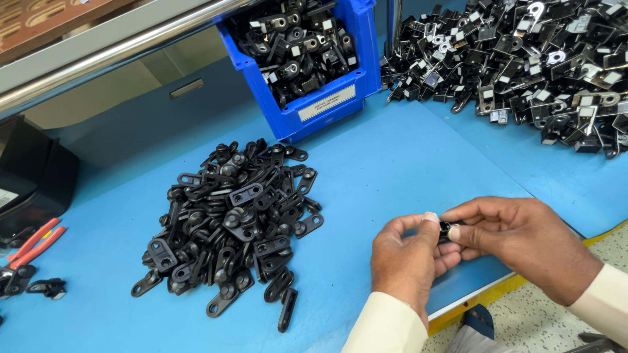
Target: The person repeatedly picks a black plastic bracket and a metal clip from piles on a blue workbench, aligns the clip into the bracket, and places the assembled unit aside. The process continues with multiple identical parts.
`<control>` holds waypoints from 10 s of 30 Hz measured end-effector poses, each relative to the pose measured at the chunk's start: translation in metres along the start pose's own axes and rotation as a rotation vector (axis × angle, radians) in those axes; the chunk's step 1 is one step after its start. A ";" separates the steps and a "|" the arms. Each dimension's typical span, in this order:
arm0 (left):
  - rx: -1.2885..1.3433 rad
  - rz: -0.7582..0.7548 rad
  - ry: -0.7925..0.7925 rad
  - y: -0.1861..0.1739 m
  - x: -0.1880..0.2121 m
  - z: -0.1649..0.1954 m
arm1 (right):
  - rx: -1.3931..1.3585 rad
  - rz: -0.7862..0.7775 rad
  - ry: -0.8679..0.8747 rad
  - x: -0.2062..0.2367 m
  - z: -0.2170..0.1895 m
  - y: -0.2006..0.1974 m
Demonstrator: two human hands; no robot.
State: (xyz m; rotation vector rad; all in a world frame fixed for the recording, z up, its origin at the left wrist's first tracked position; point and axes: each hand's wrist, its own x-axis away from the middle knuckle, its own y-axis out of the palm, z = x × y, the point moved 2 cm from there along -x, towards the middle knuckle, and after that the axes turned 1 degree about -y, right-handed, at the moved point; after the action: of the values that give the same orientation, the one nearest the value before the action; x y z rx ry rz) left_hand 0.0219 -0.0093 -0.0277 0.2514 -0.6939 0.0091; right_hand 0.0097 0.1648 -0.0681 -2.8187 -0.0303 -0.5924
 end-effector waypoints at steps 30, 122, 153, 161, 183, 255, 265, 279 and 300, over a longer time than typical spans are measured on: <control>-1.111 0.776 0.519 -0.155 0.074 -0.010 | 0.608 -0.555 0.144 0.006 0.128 0.023; -0.796 0.456 0.277 -0.029 0.011 0.024 | 0.918 0.306 -0.308 -0.017 -0.036 -0.020; -0.787 0.450 0.420 0.009 -0.006 0.009 | 0.174 0.206 -0.190 0.011 -0.009 -0.005; -0.896 0.361 0.367 0.013 -0.005 0.016 | 0.411 0.250 -0.137 0.013 -0.008 0.011; -0.993 0.261 0.388 0.015 -0.014 0.021 | 0.717 0.022 -0.327 0.001 -0.021 0.003; -0.186 0.179 0.291 0.004 -0.011 -0.004 | 0.546 0.095 -0.657 0.009 -0.020 0.002; -0.069 0.069 0.199 0.004 -0.010 -0.003 | -0.195 -0.189 0.258 -0.015 0.001 -0.004; 0.254 0.222 0.111 0.017 0.004 0.005 | 0.132 0.052 -0.371 0.006 0.008 0.006; -0.079 0.080 0.140 0.005 0.009 0.003 | -0.076 0.011 0.200 -0.001 -0.004 -0.018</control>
State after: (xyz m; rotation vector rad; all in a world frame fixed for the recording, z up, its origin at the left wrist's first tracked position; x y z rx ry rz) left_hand 0.0269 -0.0061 -0.0189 0.1454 -0.5629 0.0751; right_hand 0.0057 0.1813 -0.0604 -2.8143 0.0466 -0.8873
